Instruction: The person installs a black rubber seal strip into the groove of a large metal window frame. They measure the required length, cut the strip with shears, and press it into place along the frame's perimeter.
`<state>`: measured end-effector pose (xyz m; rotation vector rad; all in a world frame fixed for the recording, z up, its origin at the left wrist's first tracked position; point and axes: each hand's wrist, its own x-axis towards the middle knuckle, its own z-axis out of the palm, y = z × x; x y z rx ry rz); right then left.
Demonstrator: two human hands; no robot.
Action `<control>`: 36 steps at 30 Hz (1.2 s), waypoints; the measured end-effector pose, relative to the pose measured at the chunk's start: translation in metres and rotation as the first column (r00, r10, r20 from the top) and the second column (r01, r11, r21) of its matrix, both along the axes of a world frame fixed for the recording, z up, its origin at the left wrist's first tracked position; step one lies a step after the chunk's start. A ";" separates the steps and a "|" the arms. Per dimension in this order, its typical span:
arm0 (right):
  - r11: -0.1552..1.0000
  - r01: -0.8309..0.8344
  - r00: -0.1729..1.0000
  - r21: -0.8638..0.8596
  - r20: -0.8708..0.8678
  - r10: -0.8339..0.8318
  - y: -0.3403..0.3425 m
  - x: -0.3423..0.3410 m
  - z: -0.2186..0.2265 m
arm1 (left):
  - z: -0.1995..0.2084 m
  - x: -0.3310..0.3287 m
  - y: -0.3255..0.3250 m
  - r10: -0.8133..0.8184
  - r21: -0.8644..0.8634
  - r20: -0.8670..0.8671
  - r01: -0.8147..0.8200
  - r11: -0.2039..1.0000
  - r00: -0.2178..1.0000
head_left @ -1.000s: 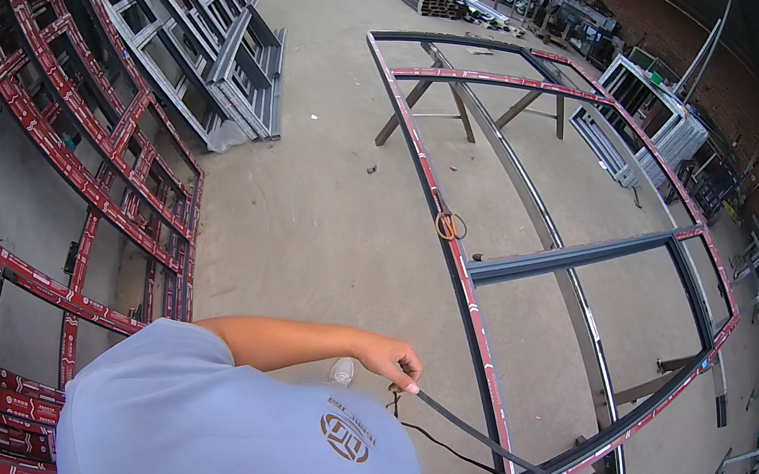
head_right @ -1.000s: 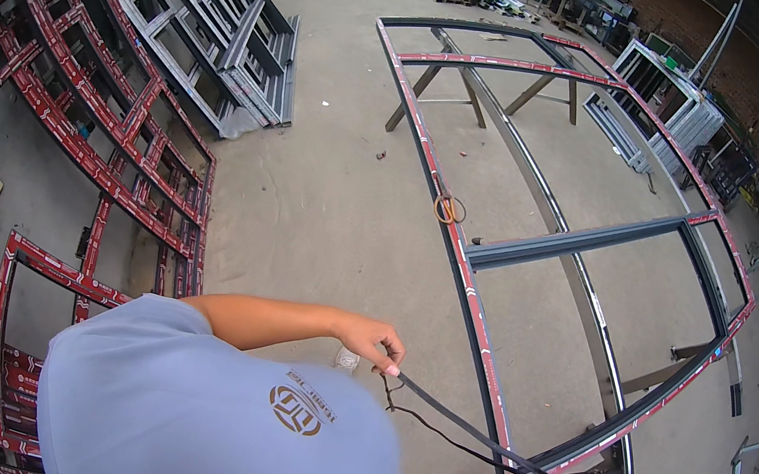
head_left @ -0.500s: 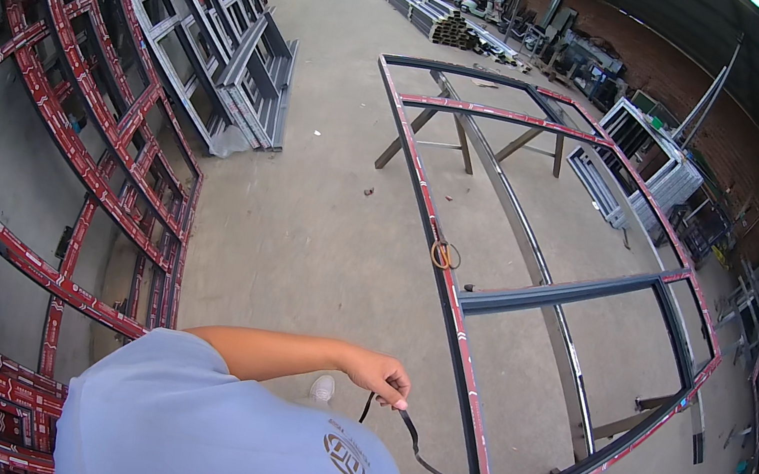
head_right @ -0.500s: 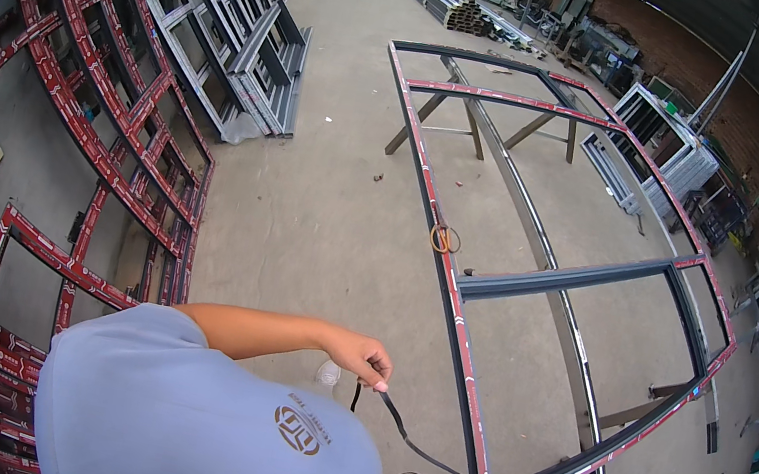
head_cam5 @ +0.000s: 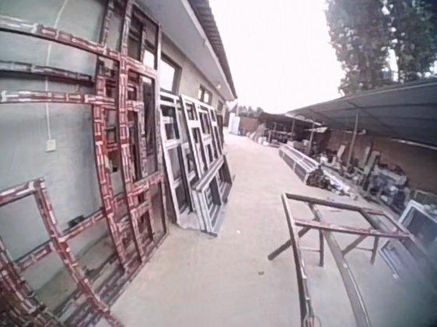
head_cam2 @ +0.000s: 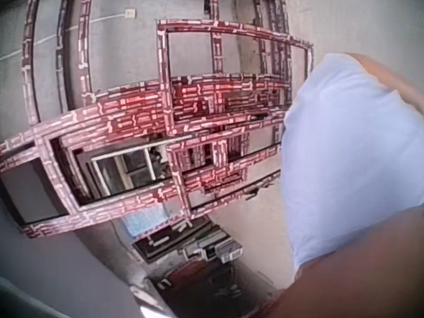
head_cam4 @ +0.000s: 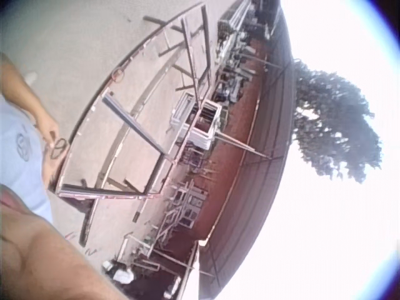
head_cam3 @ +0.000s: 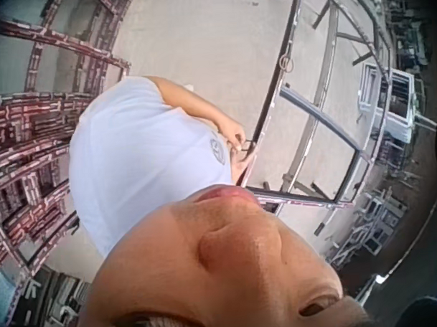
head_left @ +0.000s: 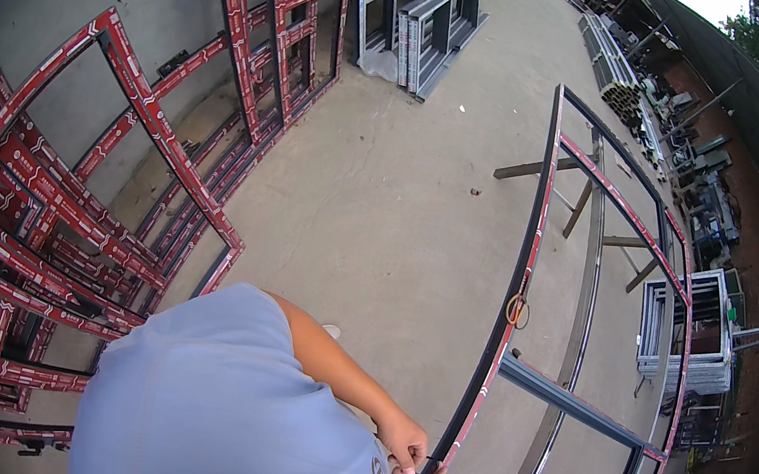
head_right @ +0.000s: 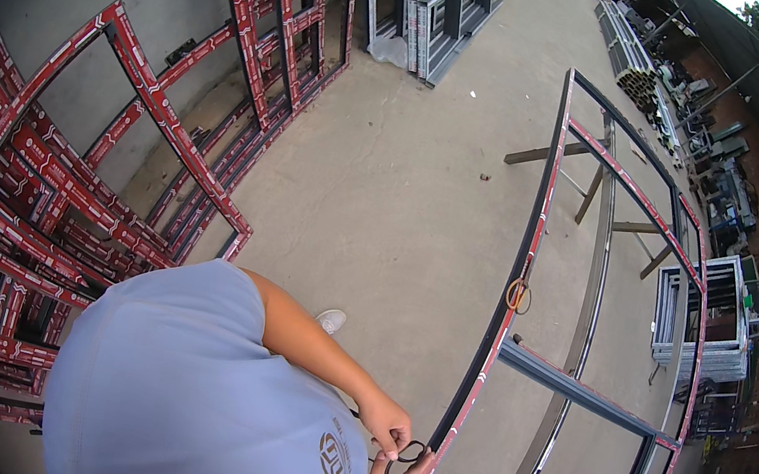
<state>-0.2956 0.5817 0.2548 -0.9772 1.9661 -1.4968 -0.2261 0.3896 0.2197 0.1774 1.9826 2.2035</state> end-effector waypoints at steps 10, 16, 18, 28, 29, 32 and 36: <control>0.872 -0.368 0.928 0.323 0.075 0.364 -0.062 -0.040 0.000 | -0.034 0.023 -0.028 0.355 -0.012 -0.050 -0.356 0.934 0.933; 0.872 -0.303 0.953 0.384 0.098 0.287 -0.104 -0.038 0.009 | -0.066 0.029 -0.053 0.691 -0.245 -0.040 -0.677 0.694 0.722; 0.897 -0.279 0.960 0.343 0.110 0.256 -0.115 -0.039 0.007 | -0.082 0.028 -0.051 0.874 -0.430 -0.171 -0.832 0.349 0.455; 0.898 -0.321 0.913 0.301 0.349 0.210 -0.116 -0.047 -0.002 | -0.098 -0.008 -0.107 0.393 0.471 0.756 -0.852 0.229 0.524; 0.899 -0.310 0.912 0.310 0.364 0.189 -0.111 -0.050 -0.005 | -0.099 -0.012 -0.111 0.397 0.456 0.780 -0.873 0.169 0.484; 0.893 -0.345 0.896 0.289 0.383 0.223 -0.094 -0.064 -0.016 | -0.102 -0.012 -0.127 0.427 0.453 0.793 -0.889 0.065 0.435; 0.846 -0.455 0.850 0.277 0.419 0.320 -0.072 -0.082 -0.032 | -0.104 0.002 -0.151 0.485 0.420 0.799 -0.907 -0.027 0.356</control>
